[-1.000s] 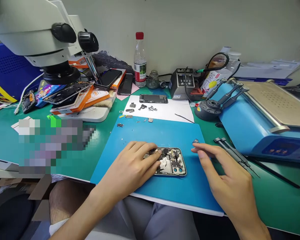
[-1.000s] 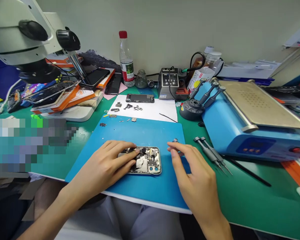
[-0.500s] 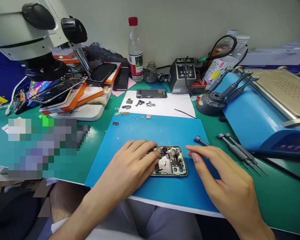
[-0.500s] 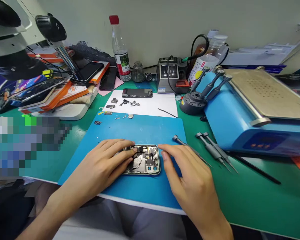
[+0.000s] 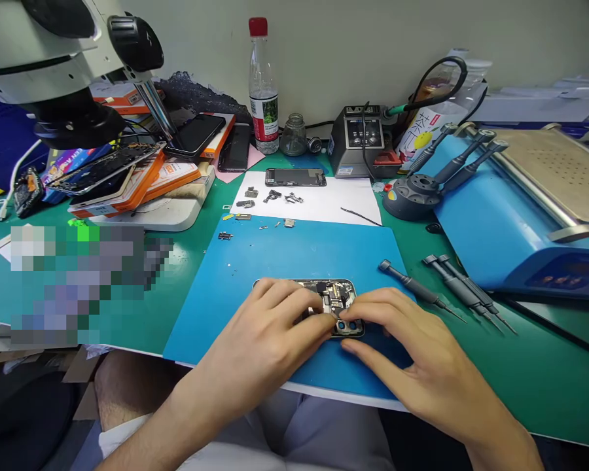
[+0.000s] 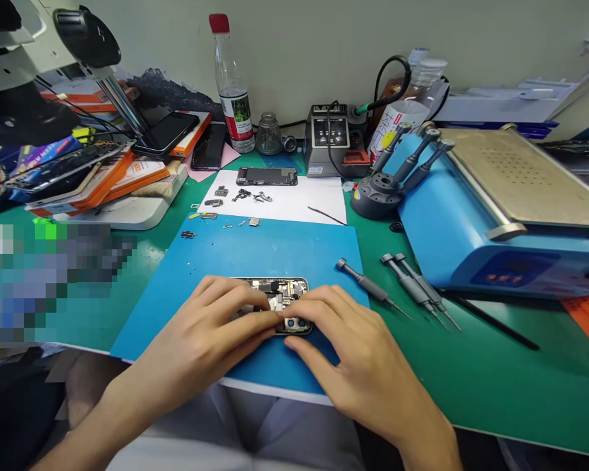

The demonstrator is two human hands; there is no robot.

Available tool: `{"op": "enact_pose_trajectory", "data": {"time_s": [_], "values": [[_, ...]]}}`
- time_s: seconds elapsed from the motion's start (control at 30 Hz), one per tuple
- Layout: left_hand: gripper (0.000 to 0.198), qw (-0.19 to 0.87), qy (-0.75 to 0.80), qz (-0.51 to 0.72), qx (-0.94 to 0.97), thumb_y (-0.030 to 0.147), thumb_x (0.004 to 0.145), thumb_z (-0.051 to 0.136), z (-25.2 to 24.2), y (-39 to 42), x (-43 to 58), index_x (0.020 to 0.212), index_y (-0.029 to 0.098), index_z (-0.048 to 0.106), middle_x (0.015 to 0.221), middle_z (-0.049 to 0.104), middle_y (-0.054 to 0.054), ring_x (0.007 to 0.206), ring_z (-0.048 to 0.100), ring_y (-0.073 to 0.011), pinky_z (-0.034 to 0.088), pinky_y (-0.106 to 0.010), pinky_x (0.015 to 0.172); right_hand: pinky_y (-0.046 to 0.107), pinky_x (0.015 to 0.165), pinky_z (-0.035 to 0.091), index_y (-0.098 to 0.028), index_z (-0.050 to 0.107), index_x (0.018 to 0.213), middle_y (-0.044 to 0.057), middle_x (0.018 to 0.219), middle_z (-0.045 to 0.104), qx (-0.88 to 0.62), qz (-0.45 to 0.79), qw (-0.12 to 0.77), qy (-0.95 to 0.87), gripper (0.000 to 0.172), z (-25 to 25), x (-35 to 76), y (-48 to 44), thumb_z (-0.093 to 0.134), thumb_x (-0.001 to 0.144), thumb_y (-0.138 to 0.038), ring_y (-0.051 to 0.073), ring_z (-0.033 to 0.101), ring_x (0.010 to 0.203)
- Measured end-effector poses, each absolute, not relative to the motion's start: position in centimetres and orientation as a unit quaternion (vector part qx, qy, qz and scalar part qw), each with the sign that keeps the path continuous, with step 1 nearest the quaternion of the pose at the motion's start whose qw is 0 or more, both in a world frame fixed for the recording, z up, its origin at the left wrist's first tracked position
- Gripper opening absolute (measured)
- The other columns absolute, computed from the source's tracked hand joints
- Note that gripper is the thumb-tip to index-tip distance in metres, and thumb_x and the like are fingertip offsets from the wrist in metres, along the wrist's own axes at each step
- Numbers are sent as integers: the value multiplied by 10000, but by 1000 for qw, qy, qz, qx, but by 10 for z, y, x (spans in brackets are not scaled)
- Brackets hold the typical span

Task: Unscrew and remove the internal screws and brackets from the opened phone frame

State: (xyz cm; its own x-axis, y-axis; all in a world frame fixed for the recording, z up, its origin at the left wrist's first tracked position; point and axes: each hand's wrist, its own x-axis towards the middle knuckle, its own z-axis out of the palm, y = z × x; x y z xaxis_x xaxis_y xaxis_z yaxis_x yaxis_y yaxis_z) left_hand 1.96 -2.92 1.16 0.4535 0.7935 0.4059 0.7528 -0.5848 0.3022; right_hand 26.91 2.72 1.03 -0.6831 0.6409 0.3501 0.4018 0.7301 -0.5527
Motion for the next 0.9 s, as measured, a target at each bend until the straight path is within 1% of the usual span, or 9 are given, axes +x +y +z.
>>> {"op": "enact_pose_trajectory", "data": {"time_s": [0.07, 0.17, 0.37, 0.47, 0.7, 0.9], "values": [[171, 36, 442, 249, 861, 225, 1153, 589, 10, -31, 19, 1275, 209, 709, 1205, 770, -34, 1122, 664, -219, 451, -386, 966, 252, 926, 596, -311, 661, 1269, 14, 1201, 743, -309, 237, 258, -884, 256, 9, 272, 28, 728, 1035, -230, 157, 724, 1113], [171, 15, 440, 235, 867, 231, 1152, 595, 8, -30, 19, 1263, 196, 720, 1230, 784, -33, 1158, 680, -231, 451, -406, 995, 230, 928, 587, -333, 668, 1249, -3, 1207, 737, -324, 261, 252, -874, 219, 9, 273, 28, 701, 1055, -237, 139, 718, 1119], [142, -16, 431, 246, 868, 226, 1142, 618, 6, -30, 20, 1217, 185, 733, 1218, 812, -15, 1165, 706, -214, 464, -413, 1013, 227, 873, 584, -344, 696, 1169, -29, 1120, 757, -356, 320, 252, -841, 130, 13, 270, 28, 704, 1058, -278, 137, 731, 1013], [150, -29, 430, 244, 869, 231, 1141, 622, 4, -31, 20, 1226, 182, 735, 1219, 819, -23, 1151, 715, -223, 473, -426, 998, 236, 873, 580, -342, 716, 1126, -30, 1097, 760, -371, 344, 254, -825, 79, 14, 270, 28, 707, 1058, -303, 144, 734, 1004], [153, -45, 426, 243, 870, 236, 1140, 629, 1, -31, 20, 1246, 191, 731, 1252, 815, -16, 1147, 710, -231, 464, -427, 1003, 260, 885, 565, -337, 739, 1105, -19, 1102, 762, -378, 355, 255, -816, 92, 13, 270, 28, 668, 1074, -287, 157, 727, 1021], [159, -62, 422, 244, 871, 232, 1141, 617, 1, -31, 20, 1229, 200, 745, 1223, 815, -24, 1111, 715, -236, 467, -429, 980, 284, 861, 584, -316, 758, 1099, 1, 1069, 769, -376, 370, 246, -813, 111, 14, 268, 29, 650, 1077, -302, 171, 731, 973]]}}
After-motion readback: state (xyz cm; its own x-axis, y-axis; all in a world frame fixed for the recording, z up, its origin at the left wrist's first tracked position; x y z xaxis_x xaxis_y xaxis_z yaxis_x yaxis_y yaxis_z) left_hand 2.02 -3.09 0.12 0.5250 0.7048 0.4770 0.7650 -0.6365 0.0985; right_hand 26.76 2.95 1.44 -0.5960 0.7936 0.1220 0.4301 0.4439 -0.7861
